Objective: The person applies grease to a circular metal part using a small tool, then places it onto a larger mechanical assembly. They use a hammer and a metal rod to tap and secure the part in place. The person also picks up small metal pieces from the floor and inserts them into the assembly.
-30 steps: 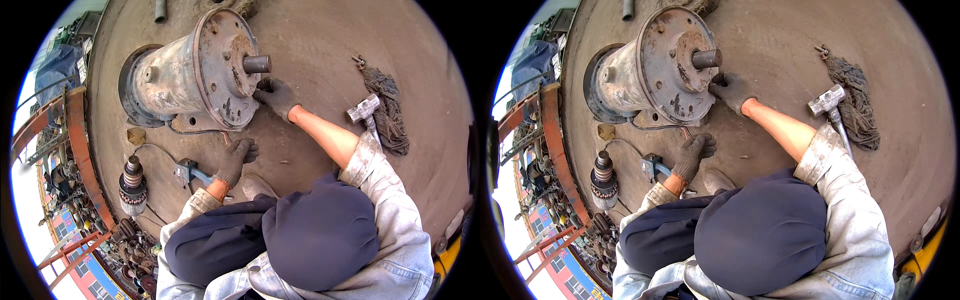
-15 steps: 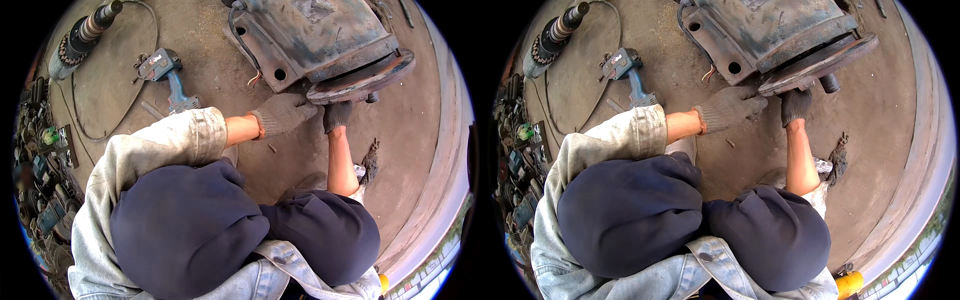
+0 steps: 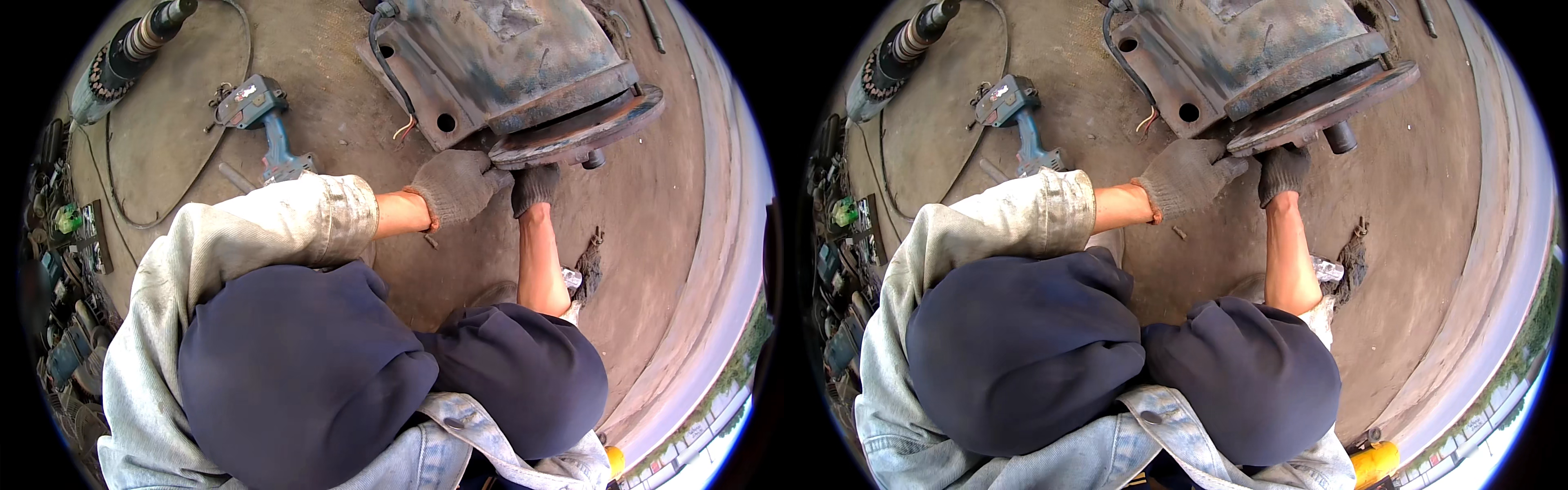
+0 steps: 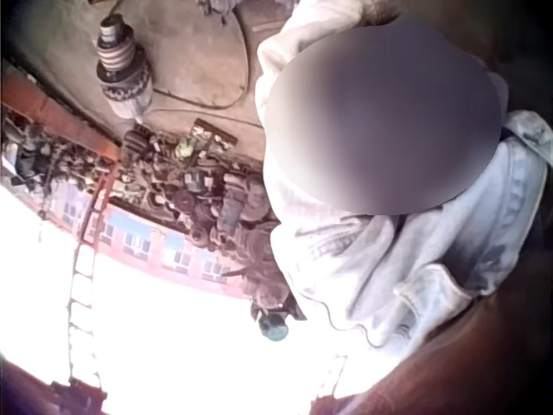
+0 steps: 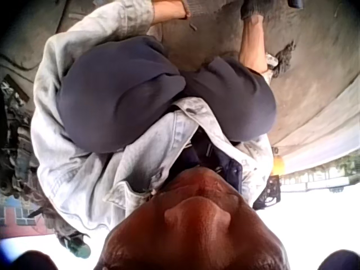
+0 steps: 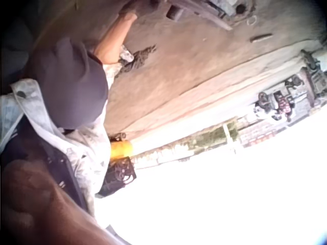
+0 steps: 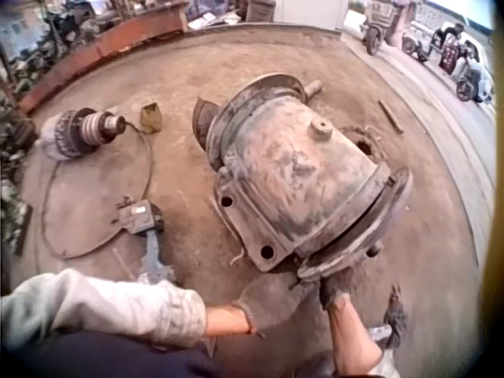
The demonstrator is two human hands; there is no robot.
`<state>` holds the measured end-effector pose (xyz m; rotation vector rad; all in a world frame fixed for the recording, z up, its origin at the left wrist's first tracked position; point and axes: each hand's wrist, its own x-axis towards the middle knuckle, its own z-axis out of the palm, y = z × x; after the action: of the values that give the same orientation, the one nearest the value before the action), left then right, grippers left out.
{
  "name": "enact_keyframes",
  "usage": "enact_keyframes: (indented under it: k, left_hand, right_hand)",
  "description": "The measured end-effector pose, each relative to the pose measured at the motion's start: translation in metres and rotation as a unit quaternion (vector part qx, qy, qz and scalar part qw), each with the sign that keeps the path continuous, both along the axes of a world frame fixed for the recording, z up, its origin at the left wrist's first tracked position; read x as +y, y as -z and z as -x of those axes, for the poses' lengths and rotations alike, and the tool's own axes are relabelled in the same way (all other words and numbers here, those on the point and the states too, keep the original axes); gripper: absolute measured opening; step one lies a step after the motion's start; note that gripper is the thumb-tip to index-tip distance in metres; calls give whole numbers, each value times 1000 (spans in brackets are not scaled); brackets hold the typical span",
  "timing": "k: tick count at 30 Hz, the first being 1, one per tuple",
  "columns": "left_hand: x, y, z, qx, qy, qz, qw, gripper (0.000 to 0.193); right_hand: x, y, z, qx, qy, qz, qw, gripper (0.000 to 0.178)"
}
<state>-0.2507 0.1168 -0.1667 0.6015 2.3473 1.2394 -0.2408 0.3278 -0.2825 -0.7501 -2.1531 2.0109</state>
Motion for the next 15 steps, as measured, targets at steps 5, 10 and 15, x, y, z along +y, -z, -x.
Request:
enact_keyframes:
  k: [5,10,15]
  left_hand:
    - [-3,-7,6,-9,17,59,998,42]
    - [-8,-19,11,25,30,69,997,43]
    - [-14,-28,15,-54,20,98,993,48]
  right_hand:
    - [1,-7,-1,1,-22,-20,1000,38]
    - [-9,-9,-8,47,48,63,996,38]
    - [-2,-9,-20,-27,35,67,997,26]
